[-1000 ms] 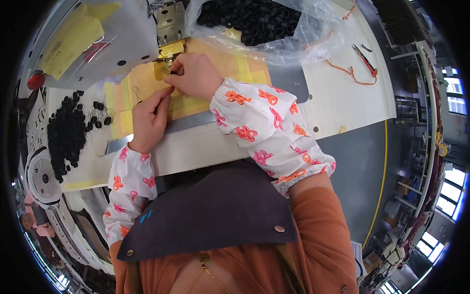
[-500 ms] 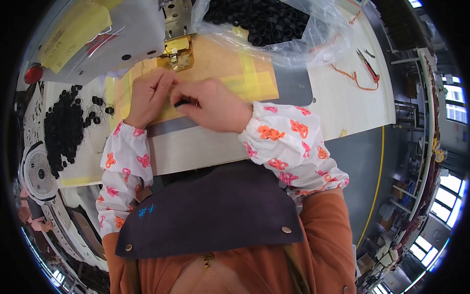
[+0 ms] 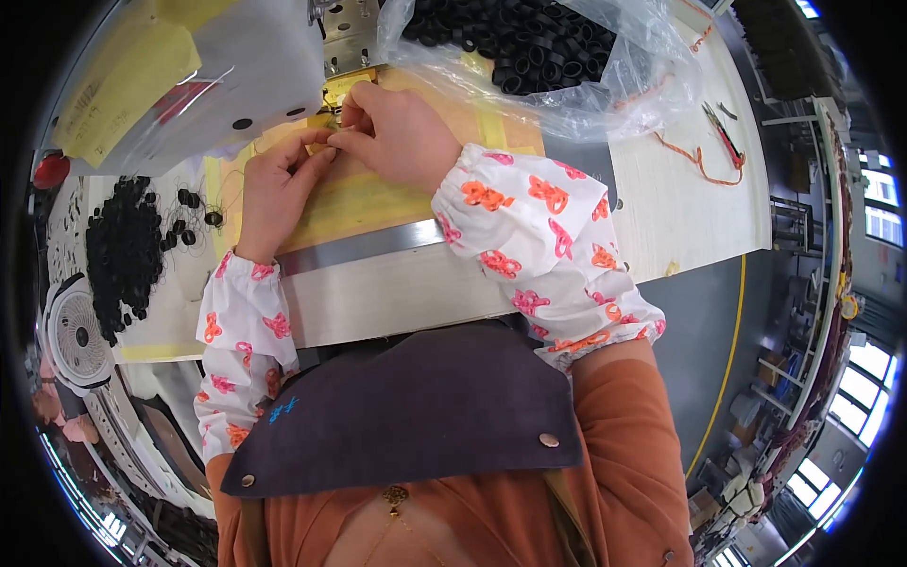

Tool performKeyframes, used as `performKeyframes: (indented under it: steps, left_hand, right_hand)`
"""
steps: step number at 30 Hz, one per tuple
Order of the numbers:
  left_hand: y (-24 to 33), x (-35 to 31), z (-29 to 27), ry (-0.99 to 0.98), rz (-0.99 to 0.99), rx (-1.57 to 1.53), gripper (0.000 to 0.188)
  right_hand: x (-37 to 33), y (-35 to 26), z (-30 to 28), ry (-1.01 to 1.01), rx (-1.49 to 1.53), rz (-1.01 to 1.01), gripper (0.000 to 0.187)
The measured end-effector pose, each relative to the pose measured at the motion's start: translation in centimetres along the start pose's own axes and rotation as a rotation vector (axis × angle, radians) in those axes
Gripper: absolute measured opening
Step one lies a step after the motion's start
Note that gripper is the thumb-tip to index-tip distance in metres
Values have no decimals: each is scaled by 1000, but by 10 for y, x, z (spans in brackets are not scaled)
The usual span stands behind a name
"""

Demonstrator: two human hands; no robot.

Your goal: Sewing buttons onto fabric components using an industrial sewing machine.

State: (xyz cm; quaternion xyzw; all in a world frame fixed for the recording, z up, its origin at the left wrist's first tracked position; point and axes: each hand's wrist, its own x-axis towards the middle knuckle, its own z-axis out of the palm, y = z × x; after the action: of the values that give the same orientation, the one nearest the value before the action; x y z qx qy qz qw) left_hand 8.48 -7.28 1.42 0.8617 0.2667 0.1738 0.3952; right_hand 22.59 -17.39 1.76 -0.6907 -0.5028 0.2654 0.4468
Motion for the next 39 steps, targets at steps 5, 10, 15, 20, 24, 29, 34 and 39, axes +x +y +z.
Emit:
performKeyframes:
  steps: [5,10,15,20,24,29,34,39]
  left_hand:
    - [-5,11,5,96,32,129,20]
    - [-9,20,5,70,-82,209,26]
    - [-11,21,11,155,-87,77,30]
    - [-15,21,11,195,-29,5,31]
    - [-13,22,8,104,-114,66,29]
    - [-12,24,6,78,-86,54,26]
    - [-12,24,2,61,-15,126,22]
    - [-14,25,3,86,28,139,21]
  right_hand:
    - [1,17,14,293,-173,-279,12]
    - [7,20,19,365,-190,-265,10]
    - [11,19,17,342,-145,-202,10]
    - [11,20,19,360,-196,-211,9]
    - [9,18,18,342,-230,-195,8]
    - [9,19,18,345,-271,-214,8]
    - [10,14,15,335,-334,-198,8]
    - [10,12,12,327,-410,-211,11]
